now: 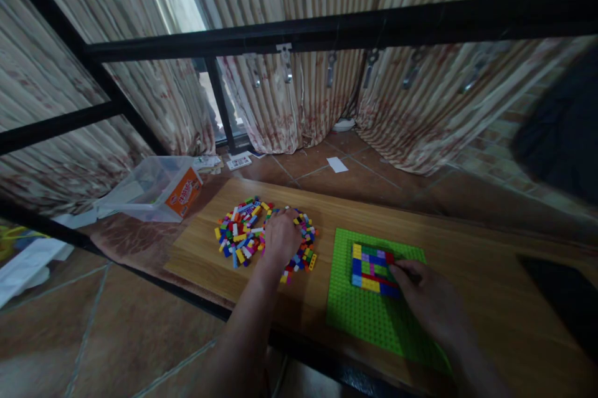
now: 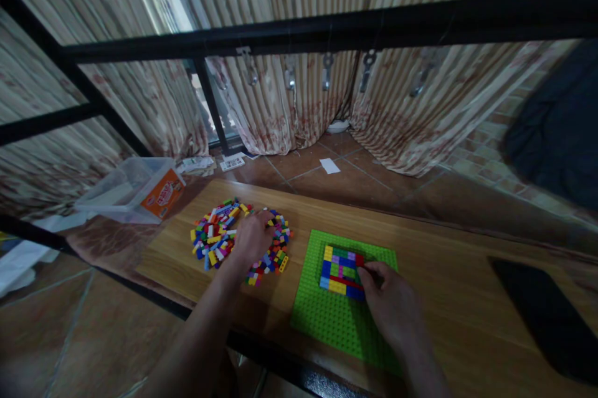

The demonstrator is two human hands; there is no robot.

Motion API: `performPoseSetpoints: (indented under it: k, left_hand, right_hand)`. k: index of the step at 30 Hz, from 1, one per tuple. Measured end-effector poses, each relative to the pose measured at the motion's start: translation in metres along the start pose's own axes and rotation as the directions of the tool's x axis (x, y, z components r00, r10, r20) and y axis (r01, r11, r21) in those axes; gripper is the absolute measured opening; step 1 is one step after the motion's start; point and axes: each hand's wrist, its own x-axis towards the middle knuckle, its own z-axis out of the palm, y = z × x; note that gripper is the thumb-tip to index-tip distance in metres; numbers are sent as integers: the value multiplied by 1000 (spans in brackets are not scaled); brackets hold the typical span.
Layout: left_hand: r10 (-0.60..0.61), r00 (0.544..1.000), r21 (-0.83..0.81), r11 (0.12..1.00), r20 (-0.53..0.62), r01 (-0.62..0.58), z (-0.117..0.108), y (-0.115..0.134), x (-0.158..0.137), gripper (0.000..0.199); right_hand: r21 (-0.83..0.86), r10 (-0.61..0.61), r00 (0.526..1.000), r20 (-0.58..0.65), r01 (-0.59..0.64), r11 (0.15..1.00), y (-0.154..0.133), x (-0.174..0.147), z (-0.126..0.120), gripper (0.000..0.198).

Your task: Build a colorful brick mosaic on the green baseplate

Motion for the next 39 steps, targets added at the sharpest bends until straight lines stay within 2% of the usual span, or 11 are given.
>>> performPoseSetpoints:
  k: [4, 14, 18, 21, 24, 26, 27, 29, 31, 35, 39]
  left_hand:
    - [-39, 999, -87, 996, -20, 37, -2, -5, -1, 25]
    - [-109, 994, -155, 982, 18, 110, -3, -7, 0, 28]
    - [-120, 993, -274, 955, 3, 116, -9, -13, 3, 31]
    - [-133, 991, -470, 874, 9, 121, -11, -18, 4, 29]
    - [-76, 992, -723, 679, 103, 127, -9, -13, 2, 27]
    - [11, 990, -831, 545, 143, 114, -7, -3, -3, 29]
    - [49, 988, -861, 499, 144, 101, -6, 3, -7, 30]
    - [118, 983, -897, 435, 141, 76, -3, 18, -15, 32]
    - [194, 968, -921, 382, 159, 75, -2, 32, -23, 32]
    - [307, 932, -956, 274, 190, 104, 1, 52, -36, 27]
    - [352, 919, -973, 204, 178, 110, 3, 61, -42, 17]
  right_hand:
    - [10, -29, 999, -17, 29, 1000, 0, -1, 1, 37]
    - [23, -26, 999, -20, 26, 999, -1, -1, 0, 36]
    - [28, -36, 999, -41, 37, 999, 0, -1, 0, 34]
    - [41, -26, 997, -79, 29, 999, -2, -1, -1, 33]
    - [133, -1, 982, -190, 27, 991, -10, -4, -4, 33]
    - [306, -9, 969, -246, 87, 948, -19, -9, -4, 33]
    - [428, -24, 968, -249, 133, 894, -25, -12, -3, 33]
    - [629, -53, 980, -192, 164, 760, -37, -18, 0, 31]
    - [757, -90, 988, -127, 155, 635, -47, -22, 5, 28]
    - [874, -170, 983, -69, 141, 464, -58, -26, 15, 26]
    - [876, -186, 976, -109, 183, 446, -60, -26, 18, 21]
